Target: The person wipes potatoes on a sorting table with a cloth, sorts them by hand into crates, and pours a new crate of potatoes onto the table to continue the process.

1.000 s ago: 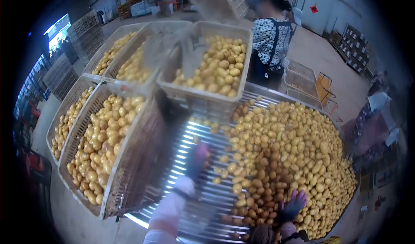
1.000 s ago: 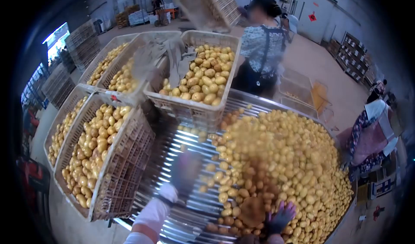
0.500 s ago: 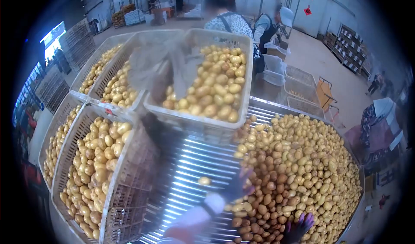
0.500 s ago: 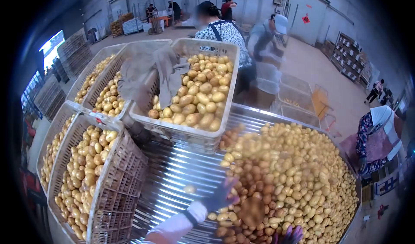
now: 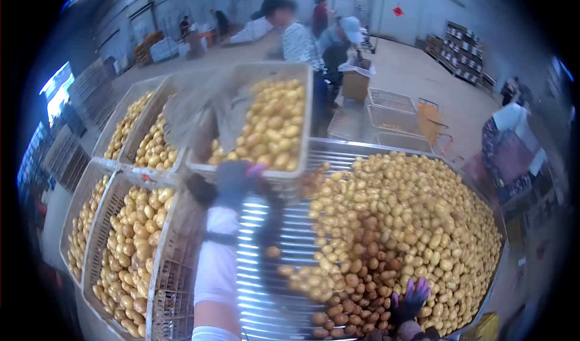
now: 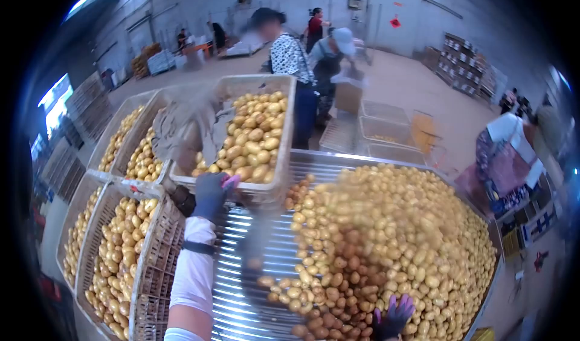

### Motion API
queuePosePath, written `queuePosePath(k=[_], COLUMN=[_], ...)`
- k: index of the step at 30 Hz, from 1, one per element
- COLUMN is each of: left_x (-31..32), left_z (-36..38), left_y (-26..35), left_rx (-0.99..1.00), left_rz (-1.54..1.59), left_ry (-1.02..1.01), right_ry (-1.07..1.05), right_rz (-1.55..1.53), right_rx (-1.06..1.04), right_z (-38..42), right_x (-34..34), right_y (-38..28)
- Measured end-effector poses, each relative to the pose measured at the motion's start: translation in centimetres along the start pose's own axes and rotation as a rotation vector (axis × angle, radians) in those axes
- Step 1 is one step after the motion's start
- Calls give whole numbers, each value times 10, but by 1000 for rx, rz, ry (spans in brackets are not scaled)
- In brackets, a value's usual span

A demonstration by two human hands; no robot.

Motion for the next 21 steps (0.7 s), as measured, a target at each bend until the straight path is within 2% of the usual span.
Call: queuePosePath(k=[3, 4, 6, 7, 9, 12, 16, 17, 19, 20, 21], left_x=[20, 33, 45, 38, 25, 8, -5, -4, -32, -15, -22], left_z=[-8, -3, -3, 5, 26, 68, 127, 139, 164, 173, 182], left_y=[-9, -16, -21, -1, 28, 74, 108, 109, 137, 126, 132], left_rx=[24, -21, -101, -20, 54, 6, 128, 81, 94, 32, 60], left_rz=[-36, -50, -91, -175, -96, 34, 18, 82, 181, 55, 45], left_ry=[-97, -133, -175, -138, -28, -93, 203, 90, 40, -139, -85], right_ry=[85, -1, -17, 28, 55, 11, 68, 117, 211, 242, 269], right_rz=[-3, -64, -134, -140, -198, -224, -266, -275, -291, -361, -429], right_rx=[-43, -10, -16, -25, -42, -26, -40, -30, -1, -65, -128], right_z=[1, 0, 4, -5, -11, -6, -4, -5, -6, -12, -24], right_x=[0, -9, -29, -37, -40, -41, -52, -53, -60, -68, -94], right_y=[0, -1, -9, -9, -8, -3, -6, -7, -13, -23, -42])
Point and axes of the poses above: each hand's wrist, its own z-axis away from the middle knuckle, its own x-axis out of the palm, y = z × x, the point moved 6 cm from there along -z, towards the middle knuckle, and after that the axes turned 8 degrees about -y, right-handed, at the moved point
